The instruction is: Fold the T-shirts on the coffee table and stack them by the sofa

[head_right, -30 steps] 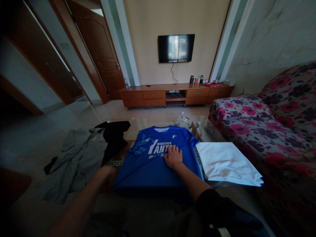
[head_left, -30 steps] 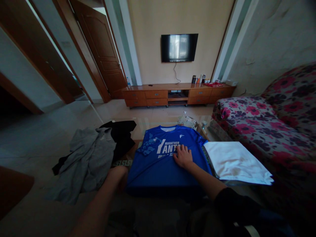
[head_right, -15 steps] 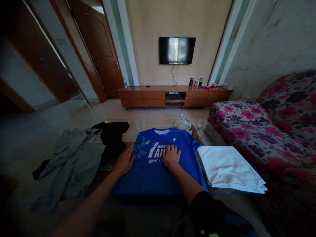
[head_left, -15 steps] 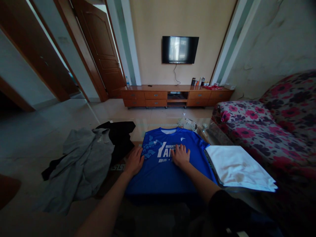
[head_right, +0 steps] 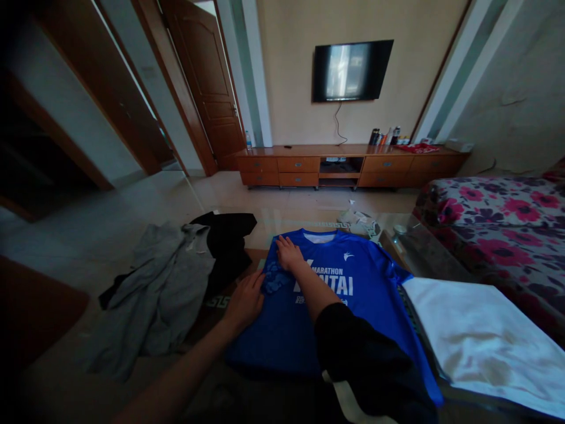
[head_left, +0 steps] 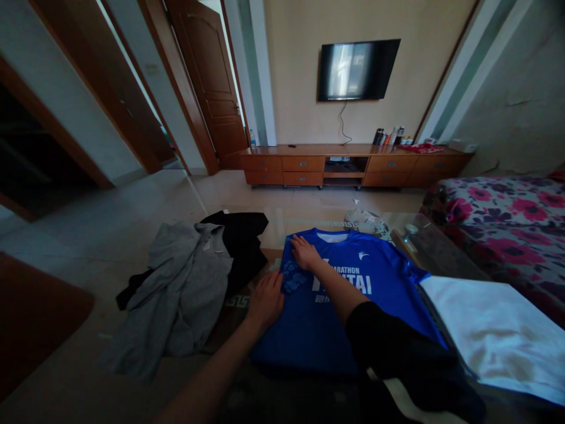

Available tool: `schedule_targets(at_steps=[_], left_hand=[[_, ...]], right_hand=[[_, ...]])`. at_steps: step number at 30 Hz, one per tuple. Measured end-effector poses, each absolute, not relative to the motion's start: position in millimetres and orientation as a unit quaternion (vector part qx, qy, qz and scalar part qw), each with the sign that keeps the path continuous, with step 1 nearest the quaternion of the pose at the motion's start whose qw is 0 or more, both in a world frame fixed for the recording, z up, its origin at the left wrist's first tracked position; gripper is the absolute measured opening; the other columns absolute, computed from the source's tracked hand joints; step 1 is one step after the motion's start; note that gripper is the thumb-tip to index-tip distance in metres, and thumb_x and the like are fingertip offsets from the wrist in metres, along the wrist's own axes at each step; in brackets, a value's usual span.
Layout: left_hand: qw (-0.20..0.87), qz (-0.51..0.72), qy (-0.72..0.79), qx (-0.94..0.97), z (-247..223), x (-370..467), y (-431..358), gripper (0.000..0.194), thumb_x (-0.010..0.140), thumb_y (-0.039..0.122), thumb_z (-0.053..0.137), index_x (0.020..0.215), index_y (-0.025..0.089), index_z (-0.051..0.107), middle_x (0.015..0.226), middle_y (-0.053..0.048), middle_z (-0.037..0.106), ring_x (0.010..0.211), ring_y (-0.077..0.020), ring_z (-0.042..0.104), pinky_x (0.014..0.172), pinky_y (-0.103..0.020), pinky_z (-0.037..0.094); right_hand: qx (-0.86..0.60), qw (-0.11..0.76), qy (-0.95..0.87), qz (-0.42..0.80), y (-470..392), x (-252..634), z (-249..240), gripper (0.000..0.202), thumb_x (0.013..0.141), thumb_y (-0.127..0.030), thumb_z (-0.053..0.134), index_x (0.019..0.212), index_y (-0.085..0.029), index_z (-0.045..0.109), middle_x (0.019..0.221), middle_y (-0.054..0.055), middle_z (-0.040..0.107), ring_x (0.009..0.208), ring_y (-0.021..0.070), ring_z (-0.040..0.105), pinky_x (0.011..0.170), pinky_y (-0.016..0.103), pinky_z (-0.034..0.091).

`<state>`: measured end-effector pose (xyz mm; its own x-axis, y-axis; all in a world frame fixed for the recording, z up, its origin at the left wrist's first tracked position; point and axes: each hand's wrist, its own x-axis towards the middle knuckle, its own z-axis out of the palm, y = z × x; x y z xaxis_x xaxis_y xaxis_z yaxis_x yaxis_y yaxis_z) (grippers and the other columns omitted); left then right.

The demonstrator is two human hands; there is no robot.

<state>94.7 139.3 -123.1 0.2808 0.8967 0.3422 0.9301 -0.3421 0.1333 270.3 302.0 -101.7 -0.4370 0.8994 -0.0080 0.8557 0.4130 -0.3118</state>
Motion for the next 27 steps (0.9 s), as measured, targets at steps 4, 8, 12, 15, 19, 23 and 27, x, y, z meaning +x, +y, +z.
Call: schedule_targets(at_steps=[4, 8, 12, 15, 19, 23, 27], left_hand=[[0.030, -0.149, -0.606, -0.781, -114, 83, 142, 0.041, 0.088, 0.010, 0.049, 0.127, 0.016, 0.061, 0.127, -0.014, 0.064, 0.119, -0.0271, 0.058, 0.107, -0.043, 0.043], [0.024, -0.134, -0.637, -0.758, -109, 76, 149, 0.029, 0.096, 0.011, 0.043, 0.113, 0.020, 0.064, 0.113, -0.011, 0.065, 0.105, -0.0250, 0.059, 0.094, -0.039, 0.045], [0.020, -0.129, -0.661, -0.739, -103, 75, 153, 0.023, 0.096, 0.012, 0.045, 0.104, 0.020, 0.064, 0.107, -0.009, 0.064, 0.103, -0.0242, 0.059, 0.091, -0.037, 0.044], [0.032, -0.118, -0.679, -0.723, -98, 74, 154, 0.019, 0.095, 0.013, 0.049, 0.104, 0.020, 0.064, 0.107, -0.009, 0.063, 0.103, -0.0248, 0.059, 0.091, -0.037, 0.044], [0.051, -0.083, -0.700, -0.707, -94, 74, 155, 0.023, 0.092, 0.012, 0.052, 0.110, 0.020, 0.064, 0.107, -0.011, 0.061, 0.103, -0.0261, 0.058, 0.091, -0.038, 0.044], [0.049, -0.081, -0.662, -0.743, -93, 73, 158, 0.032, 0.092, 0.010, 0.051, 0.120, 0.022, 0.062, 0.117, -0.010, 0.059, 0.106, -0.0241, 0.057, 0.092, -0.036, 0.045], [0.040, -0.068, -0.642, -0.763, -95, 71, 157, 0.023, 0.096, 0.012, 0.047, 0.109, 0.023, 0.063, 0.115, -0.009, 0.059, 0.102, -0.0223, 0.058, 0.091, -0.035, 0.045]], right_hand=[[-0.522, 0.043, -0.844, 0.117, 317, 259, -110, 0.057, 0.104, -0.032, 0.031, 0.161, -0.036, 0.032, 0.172, -0.001, 0.020, 0.151, 0.0327, 0.027, 0.114, 0.061, 0.031], [-0.526, 0.041, -0.844, 0.100, 323, 253, -111, 0.054, 0.105, -0.037, 0.030, 0.159, -0.040, 0.036, 0.171, -0.003, 0.023, 0.145, 0.0357, 0.032, 0.110, 0.066, 0.031], [-0.541, 0.045, -0.833, 0.106, 324, 249, -109, 0.055, 0.105, -0.041, 0.029, 0.159, -0.039, 0.035, 0.171, -0.001, 0.024, 0.143, 0.0354, 0.032, 0.110, 0.067, 0.030], [-0.550, 0.053, -0.826, 0.114, 323, 247, -109, 0.055, 0.106, -0.046, 0.027, 0.159, -0.038, 0.035, 0.170, 0.000, 0.025, 0.144, 0.0352, 0.031, 0.111, 0.067, 0.028], [-0.572, 0.056, -0.808, 0.131, 325, 242, -106, 0.055, 0.106, -0.051, 0.024, 0.158, -0.038, 0.037, 0.169, 0.003, 0.028, 0.143, 0.0365, 0.030, 0.109, 0.067, 0.030], [-0.584, 0.070, -0.800, 0.115, 330, 236, -100, 0.055, 0.106, -0.031, 0.031, 0.158, -0.046, 0.033, 0.164, 0.006, 0.036, 0.140, 0.0353, 0.035, 0.104, 0.066, 0.035], [-0.590, 0.075, -0.798, 0.093, 337, 229, -92, 0.048, 0.104, -0.021, 0.035, 0.140, -0.038, 0.060, 0.147, 0.013, 0.050, 0.135, 0.0328, 0.043, 0.103, 0.058, 0.039]])
